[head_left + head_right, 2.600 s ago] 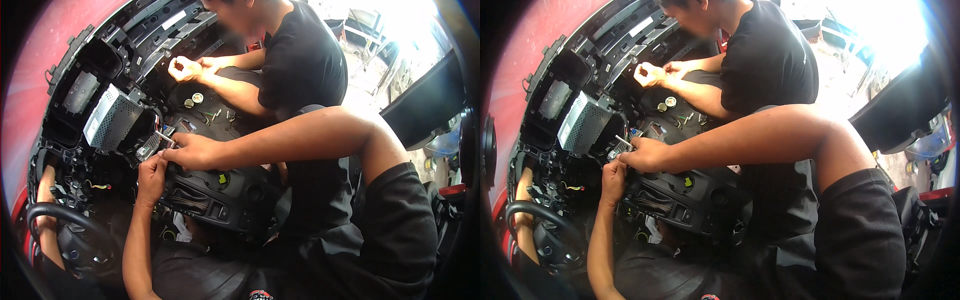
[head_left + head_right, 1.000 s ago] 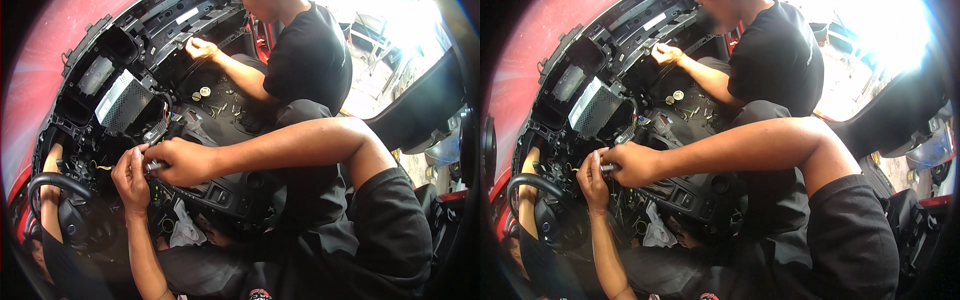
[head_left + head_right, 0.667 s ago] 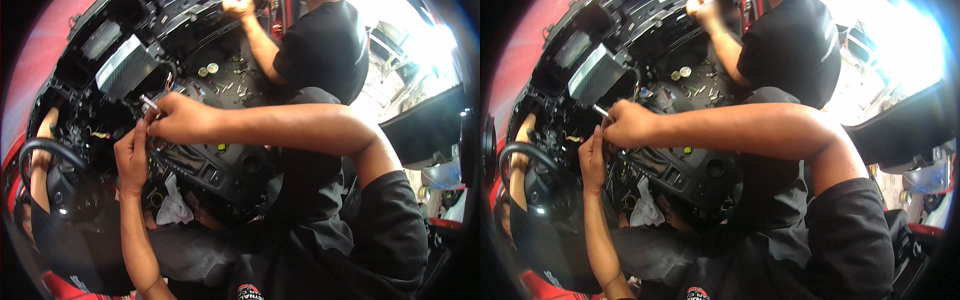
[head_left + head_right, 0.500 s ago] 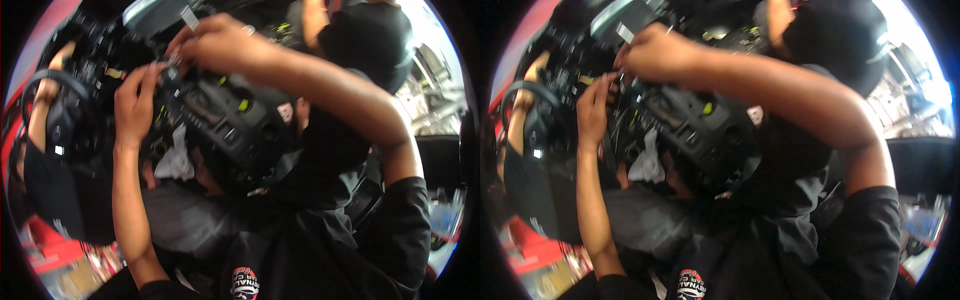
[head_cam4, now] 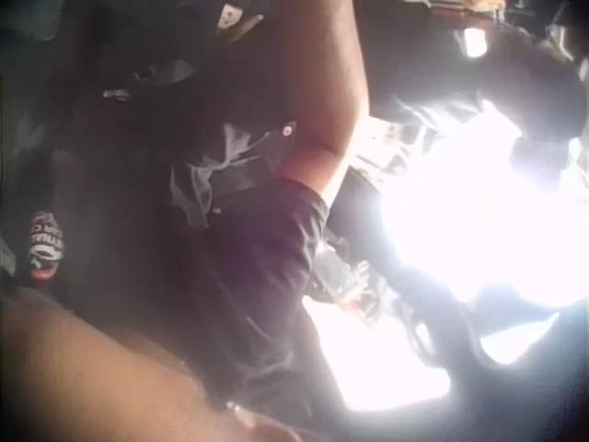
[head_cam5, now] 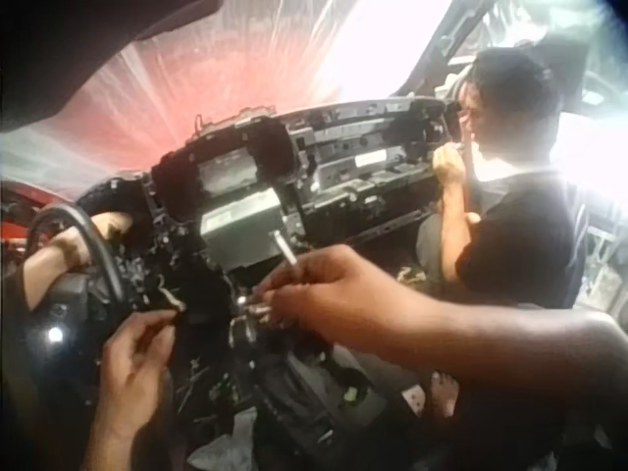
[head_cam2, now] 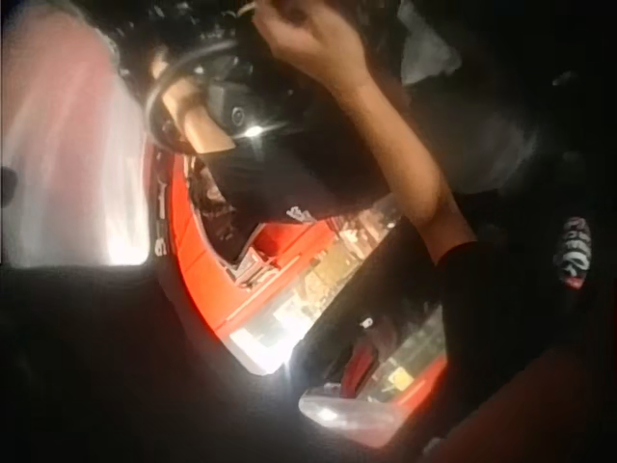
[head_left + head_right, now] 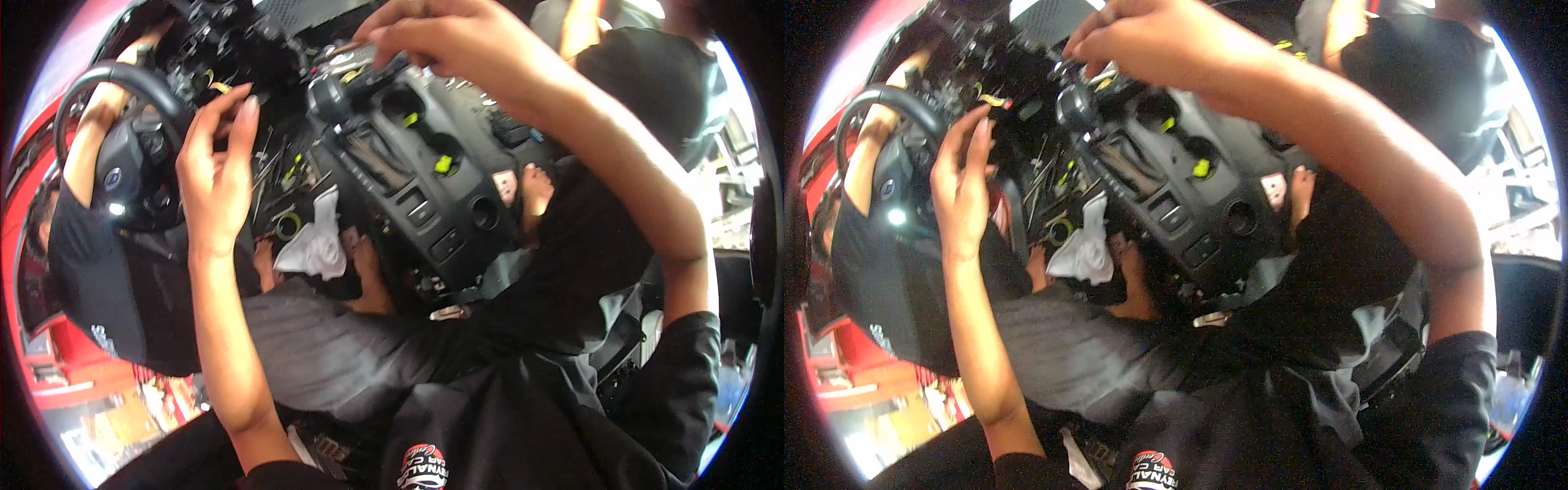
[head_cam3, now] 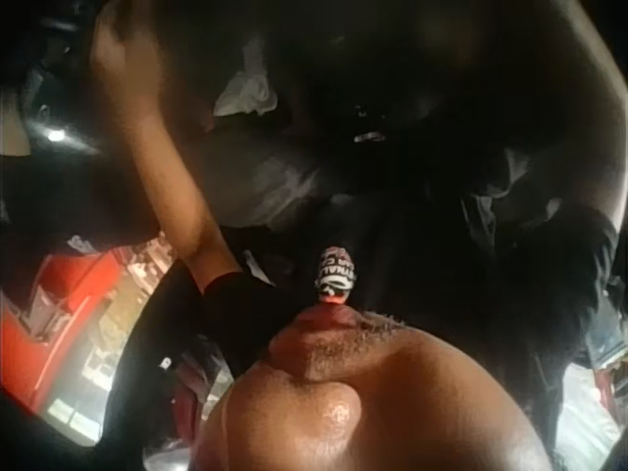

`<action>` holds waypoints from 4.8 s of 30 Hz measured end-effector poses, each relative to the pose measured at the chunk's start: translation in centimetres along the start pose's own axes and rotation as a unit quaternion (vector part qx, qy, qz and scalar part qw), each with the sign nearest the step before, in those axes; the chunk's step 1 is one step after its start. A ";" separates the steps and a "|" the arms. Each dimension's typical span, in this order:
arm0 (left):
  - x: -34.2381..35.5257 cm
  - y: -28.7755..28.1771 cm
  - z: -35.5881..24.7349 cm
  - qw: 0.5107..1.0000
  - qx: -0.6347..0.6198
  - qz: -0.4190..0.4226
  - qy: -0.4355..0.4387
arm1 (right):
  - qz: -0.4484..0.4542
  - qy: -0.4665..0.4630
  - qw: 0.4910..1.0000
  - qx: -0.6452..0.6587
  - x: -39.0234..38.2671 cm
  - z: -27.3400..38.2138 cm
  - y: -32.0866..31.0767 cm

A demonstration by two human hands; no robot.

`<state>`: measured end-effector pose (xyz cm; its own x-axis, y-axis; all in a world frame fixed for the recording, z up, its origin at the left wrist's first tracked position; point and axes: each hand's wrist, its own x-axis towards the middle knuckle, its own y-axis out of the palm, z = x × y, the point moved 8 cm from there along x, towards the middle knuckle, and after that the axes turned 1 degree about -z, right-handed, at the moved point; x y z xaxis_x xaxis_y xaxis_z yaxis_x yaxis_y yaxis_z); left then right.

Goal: The person works on the interior wiring and components of a car dashboard, connecting wires and handling small clips and fasteners.

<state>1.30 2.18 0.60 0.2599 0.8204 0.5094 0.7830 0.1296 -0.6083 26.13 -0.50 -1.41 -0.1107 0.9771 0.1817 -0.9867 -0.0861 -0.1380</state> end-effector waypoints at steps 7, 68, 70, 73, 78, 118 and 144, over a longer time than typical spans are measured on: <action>-0.8 0.2 -3.5 0.998 0.017 0.036 0.037 | -0.096 -0.114 0.976 -0.155 1.6 2.0 -0.7; 8.0 20.0 -4.3 0.913 0.047 0.391 0.110 | -0.306 -0.180 0.527 -0.772 19.1 4.1 -36.7; 8.1 20.4 -4.4 0.909 0.043 0.397 0.116 | -0.302 -0.169 0.521 -0.780 19.1 4.3 -36.3; 7.9 21.1 -4.2 0.907 0.042 0.403 0.116 | -0.303 -0.191 0.493 -0.792 18.5 5.1 -34.7; 7.4 21.4 -4.2 0.901 0.048 0.406 0.141 | -0.233 -0.251 0.383 -0.858 18.5 5.3 -33.9; 10.8 16.0 -5.4 0.968 -0.032 0.034 0.247 | 0.003 0.150 0.958 0.246 7.4 -7.3 -13.9; 2.4 18.5 -4.5 0.938 -0.103 0.329 0.037 | -0.111 -0.064 0.978 -0.163 -6.8 -9.0 -5.5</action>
<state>18.96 4.04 -6.65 0.7586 0.6422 0.1101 0.5290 -0.5083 -0.6795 33.40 -4.95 -10.62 0.0665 0.9305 0.3601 -0.8998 0.2119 -0.3815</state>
